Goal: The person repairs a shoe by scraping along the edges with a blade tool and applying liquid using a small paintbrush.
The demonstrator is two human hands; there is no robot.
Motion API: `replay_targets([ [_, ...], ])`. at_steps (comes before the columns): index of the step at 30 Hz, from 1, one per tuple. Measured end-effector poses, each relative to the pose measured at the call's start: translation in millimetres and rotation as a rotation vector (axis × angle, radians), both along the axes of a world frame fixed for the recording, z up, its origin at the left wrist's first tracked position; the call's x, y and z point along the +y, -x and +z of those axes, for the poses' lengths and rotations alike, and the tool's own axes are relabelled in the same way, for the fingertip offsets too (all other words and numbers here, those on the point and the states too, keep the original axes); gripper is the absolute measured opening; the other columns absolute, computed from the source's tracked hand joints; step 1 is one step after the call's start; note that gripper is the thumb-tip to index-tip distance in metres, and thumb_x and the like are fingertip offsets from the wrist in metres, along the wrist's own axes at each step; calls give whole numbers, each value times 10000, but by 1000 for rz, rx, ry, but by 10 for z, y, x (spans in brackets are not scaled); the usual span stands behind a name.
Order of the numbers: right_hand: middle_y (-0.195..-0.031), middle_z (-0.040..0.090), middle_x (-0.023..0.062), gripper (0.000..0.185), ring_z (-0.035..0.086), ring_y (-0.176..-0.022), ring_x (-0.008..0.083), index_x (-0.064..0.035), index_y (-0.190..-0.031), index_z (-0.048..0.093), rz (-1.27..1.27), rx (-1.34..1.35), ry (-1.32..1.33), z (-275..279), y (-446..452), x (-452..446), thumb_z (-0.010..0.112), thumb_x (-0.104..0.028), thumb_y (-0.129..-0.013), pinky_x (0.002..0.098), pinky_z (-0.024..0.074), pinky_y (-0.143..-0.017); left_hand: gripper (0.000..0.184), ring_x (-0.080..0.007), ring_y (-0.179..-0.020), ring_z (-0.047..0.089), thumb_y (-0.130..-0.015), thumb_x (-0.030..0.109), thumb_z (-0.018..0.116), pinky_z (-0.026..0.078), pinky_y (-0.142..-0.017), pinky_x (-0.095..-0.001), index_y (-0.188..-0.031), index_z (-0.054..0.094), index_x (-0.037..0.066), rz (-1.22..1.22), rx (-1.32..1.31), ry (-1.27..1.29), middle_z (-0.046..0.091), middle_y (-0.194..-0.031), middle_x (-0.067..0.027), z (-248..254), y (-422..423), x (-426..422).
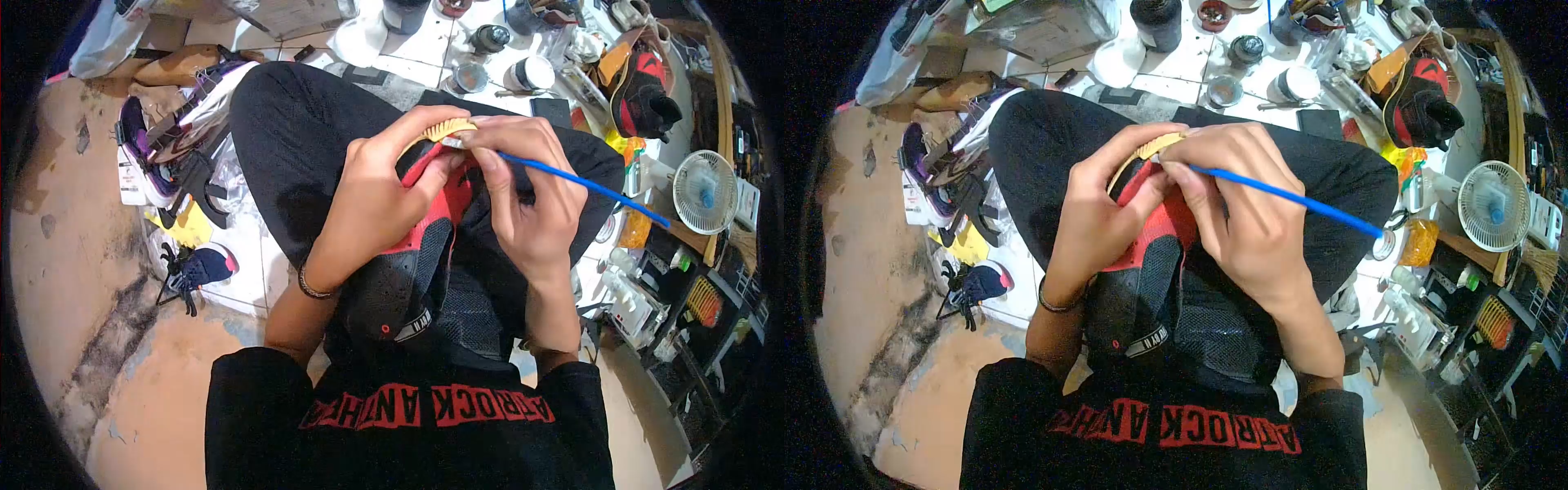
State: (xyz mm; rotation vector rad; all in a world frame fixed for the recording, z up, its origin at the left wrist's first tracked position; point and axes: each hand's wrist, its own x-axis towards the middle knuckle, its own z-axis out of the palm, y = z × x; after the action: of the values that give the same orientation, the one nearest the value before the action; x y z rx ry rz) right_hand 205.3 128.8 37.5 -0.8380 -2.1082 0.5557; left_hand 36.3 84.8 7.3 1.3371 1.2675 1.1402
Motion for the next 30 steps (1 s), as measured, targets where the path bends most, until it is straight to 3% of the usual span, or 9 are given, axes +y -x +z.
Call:
replay_targets([
  [3, -900, 687, 136, 85, 676, -801, 308, 37, -951, 658, -84, 60, 130, 12, 11, -40, 698, 11, -880, 375, 539, -716, 388, -191, -1103, 679, -856, -54, 673, 514, -962, -316, -1238, 657, 18, -6, 60, 19, 720, -1177, -134, 24, 34, 9],
  [11, -934, 716, 155, 96, 704, -851, 300, 42, -963, 672, -107, 175, 101, -67, -41, -126, 703, 41, -872, 363, 552, -761, 390, -199, -1096, 686, -855, -25, 696, 515, -964, -320, -1241, 655, 19, 2, 10, 52, 723, -1164, -137, 109, -4, -5],
  [18, -916, 705, 125, 88, 679, -841, 305, 26, -942, 669, -29, 6, 17, 49, 4, -59, 712, -5, -872, 373, 527, -746, 389, -197, -1084, 691, -856, -24, 694, 523, -948, -322, -1240, 652, 17, 4, 46, 9, 725, -1149, -145, 52, -16, -7],
  [21, -901, 691, 128, 65, 657, -799, 304, 27, -924, 660, -43, -35, 143, 134, -1, -12, 697, -10, -885, 379, 512, -717, 387, -199, -1079, 694, -858, -27, 692, 525, -947, -323, -1240, 650, 14, -7, 23, 17, 728, -1139, -146, 80, -10, 7],
  [22, -894, 685, 131, 51, 653, -777, 296, 30, -920, 654, -61, -24, 143, 112, -13, -5, 677, -14, -907, 363, 511, -696, 328, -304, -1027, 722, -879, 74, 709, 551, -883, -345, -1202, 658, 47, 26, 24, -26, 725, -1085, -169, 44, -22, 10],
  [25, -901, 688, 135, 39, 654, -750, 278, 37, -938, 656, -177, 6, 222, 99, -56, -75, 665, 5, -917, 350, 513, -674, 380, -192, -1076, 694, -864, -6, 711, 525, -949, -320, -1239, 657, 16, 4, 20, 40, 730, -1139, -146, 91, -6, -9],
  [30, -903, 707, 146, 51, 697, -828, 302, 50, -939, 665, -170, 217, 159, -57, -39, -169, 684, 32, -896, 352, 549, -740, 387, -199, -1080, 697, -862, -8, 710, 525, -948, -317, -1244, 653, 15, -17, 50, 10, 729, -1143, -144, 72, -10, -24],
])
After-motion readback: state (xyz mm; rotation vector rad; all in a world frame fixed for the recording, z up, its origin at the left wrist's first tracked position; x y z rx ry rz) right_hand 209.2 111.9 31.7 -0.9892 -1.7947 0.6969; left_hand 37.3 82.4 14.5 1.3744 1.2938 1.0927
